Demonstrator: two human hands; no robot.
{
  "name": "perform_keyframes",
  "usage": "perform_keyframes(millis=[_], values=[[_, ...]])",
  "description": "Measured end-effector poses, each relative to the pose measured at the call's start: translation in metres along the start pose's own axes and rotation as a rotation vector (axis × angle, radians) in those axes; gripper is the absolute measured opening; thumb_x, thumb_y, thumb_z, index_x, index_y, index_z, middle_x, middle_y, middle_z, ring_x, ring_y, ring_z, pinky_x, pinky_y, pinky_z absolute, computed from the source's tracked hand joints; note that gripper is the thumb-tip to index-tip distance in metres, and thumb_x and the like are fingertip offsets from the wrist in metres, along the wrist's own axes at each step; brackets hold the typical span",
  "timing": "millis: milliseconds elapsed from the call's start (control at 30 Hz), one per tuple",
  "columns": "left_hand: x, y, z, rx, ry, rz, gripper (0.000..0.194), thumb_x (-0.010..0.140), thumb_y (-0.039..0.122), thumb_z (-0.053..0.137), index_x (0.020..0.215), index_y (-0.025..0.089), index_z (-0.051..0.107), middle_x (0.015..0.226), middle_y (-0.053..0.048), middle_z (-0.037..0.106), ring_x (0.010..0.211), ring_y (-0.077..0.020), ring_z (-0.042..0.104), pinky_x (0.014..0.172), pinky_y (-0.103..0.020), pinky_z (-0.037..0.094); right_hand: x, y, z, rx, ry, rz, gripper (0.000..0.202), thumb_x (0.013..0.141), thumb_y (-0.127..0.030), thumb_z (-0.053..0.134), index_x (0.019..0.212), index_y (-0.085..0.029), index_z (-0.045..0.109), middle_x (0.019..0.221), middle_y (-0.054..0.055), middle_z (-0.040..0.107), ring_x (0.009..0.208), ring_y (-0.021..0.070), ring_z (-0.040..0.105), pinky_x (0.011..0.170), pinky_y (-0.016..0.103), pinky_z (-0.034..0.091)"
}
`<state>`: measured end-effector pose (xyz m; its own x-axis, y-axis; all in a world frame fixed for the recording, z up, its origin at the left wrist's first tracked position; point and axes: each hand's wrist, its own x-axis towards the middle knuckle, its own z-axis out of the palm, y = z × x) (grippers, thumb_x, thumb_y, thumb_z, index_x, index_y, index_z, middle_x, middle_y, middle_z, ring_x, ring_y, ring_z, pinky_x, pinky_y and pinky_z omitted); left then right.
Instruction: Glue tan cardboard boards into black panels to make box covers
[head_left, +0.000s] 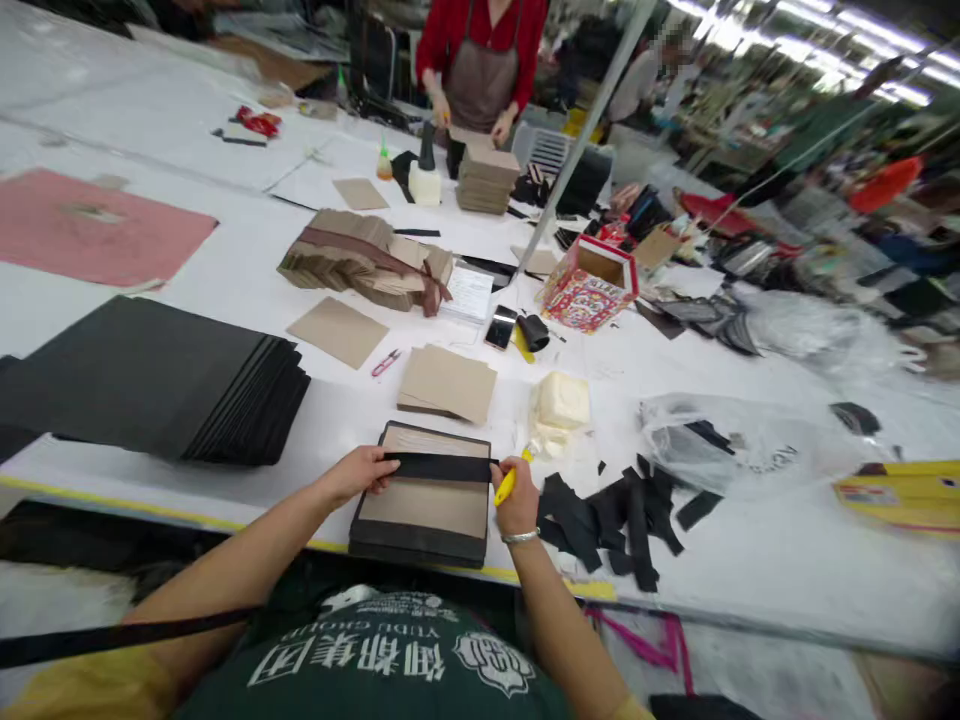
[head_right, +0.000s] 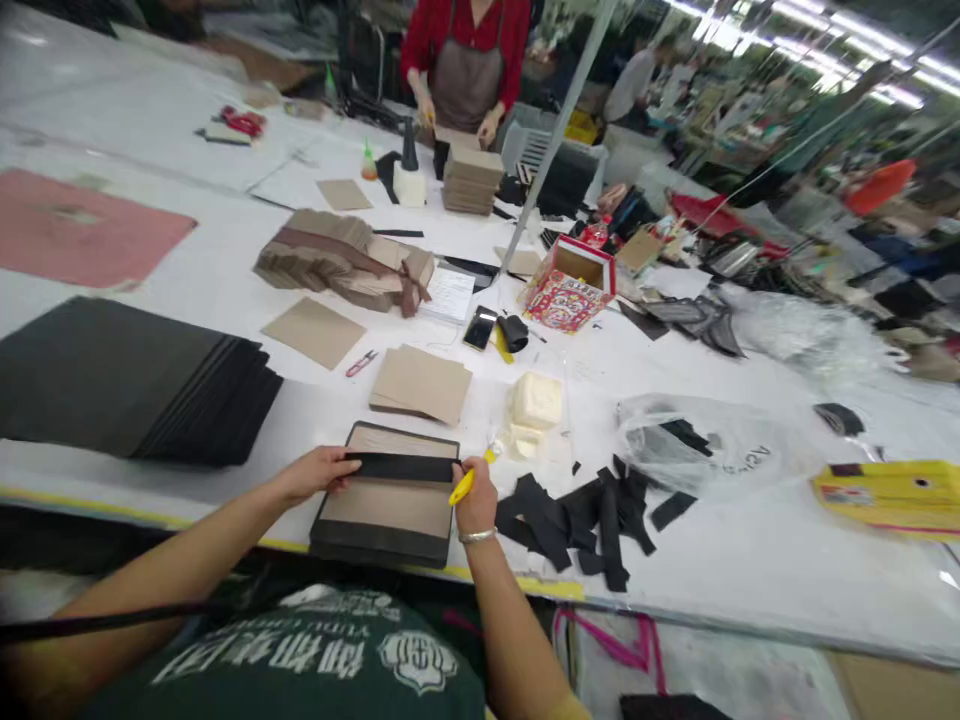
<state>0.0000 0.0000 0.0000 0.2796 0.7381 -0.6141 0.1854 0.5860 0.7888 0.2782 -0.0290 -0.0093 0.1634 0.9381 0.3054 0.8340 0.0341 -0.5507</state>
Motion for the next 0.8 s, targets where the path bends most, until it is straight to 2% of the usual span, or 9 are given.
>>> perform_keyframes(millis=[100, 200, 333, 600, 800], values=[[0.017, 0.0, 0.001, 0.056, 0.202, 0.011, 0.034, 0.062, 0.048, 0.058, 0.066, 0.016, 0.05, 0.048, 0.005, 0.048, 0.039, -0.0072, 0.042, 0.039, -0.019, 0.033, 0.007, 0.002, 0.018, -0.003, -0.019, -0.022, 0.028, 0.084, -0.044, 0.041, 0.083, -0.017, 0.049, 0.071, 0.001, 0.055, 0.056, 0.012, 0.052, 0.055, 0.022, 0.039], [0.029, -0.001, 0.001, 0.205, 0.378, 0.026, 0.032, 0.064, 0.048, 0.055, 0.057, 0.017, 0.047, 0.042, 0.006, 0.044, 0.036, -0.0084, 0.041, 0.039, -0.02, 0.03, 0.013, 0.006, 0.032, -0.015, -0.045, -0.021, 0.028, 0.084, -0.043, 0.04, 0.085, -0.017, 0.049, 0.072, 0.002, 0.056, 0.059, 0.0133, 0.053, 0.057, 0.023, 0.04], [0.037, -0.004, -0.001, 0.396, 0.519, 0.058, 0.032, 0.064, 0.047, 0.055, 0.053, 0.017, 0.052, 0.038, 0.005, 0.043, 0.039, -0.01, 0.042, 0.043, -0.021, 0.029, 0.019, 0.01, 0.043, -0.027, -0.107, 0.009, 0.028, 0.083, -0.042, 0.04, 0.089, -0.016, 0.049, 0.076, 0.004, 0.058, 0.061, 0.0143, 0.054, 0.059, 0.024, 0.04], [0.048, -0.005, -0.007, 0.461, 0.588, 0.092, 0.034, 0.061, 0.047, 0.056, 0.047, 0.017, 0.052, 0.041, 0.004, 0.045, 0.045, -0.0105, 0.042, 0.046, -0.022, 0.027, 0.027, 0.012, 0.05, -0.074, -0.152, 0.064, 0.029, 0.083, -0.043, 0.039, 0.091, -0.017, 0.049, 0.078, 0.005, 0.059, 0.062, 0.0157, 0.055, 0.058, 0.025, 0.038], [0.049, -0.006, -0.006, 0.44, 0.558, 0.015, 0.038, 0.063, 0.052, 0.054, 0.048, 0.017, 0.052, 0.037, 0.004, 0.044, 0.043, -0.0112, 0.042, 0.046, -0.022, 0.027, 0.028, 0.013, 0.053, -0.061, -0.174, 0.106, 0.024, 0.082, -0.039, 0.043, 0.092, -0.018, 0.047, 0.076, 0.003, 0.059, 0.064, 0.0154, 0.056, 0.059, 0.024, 0.039]])
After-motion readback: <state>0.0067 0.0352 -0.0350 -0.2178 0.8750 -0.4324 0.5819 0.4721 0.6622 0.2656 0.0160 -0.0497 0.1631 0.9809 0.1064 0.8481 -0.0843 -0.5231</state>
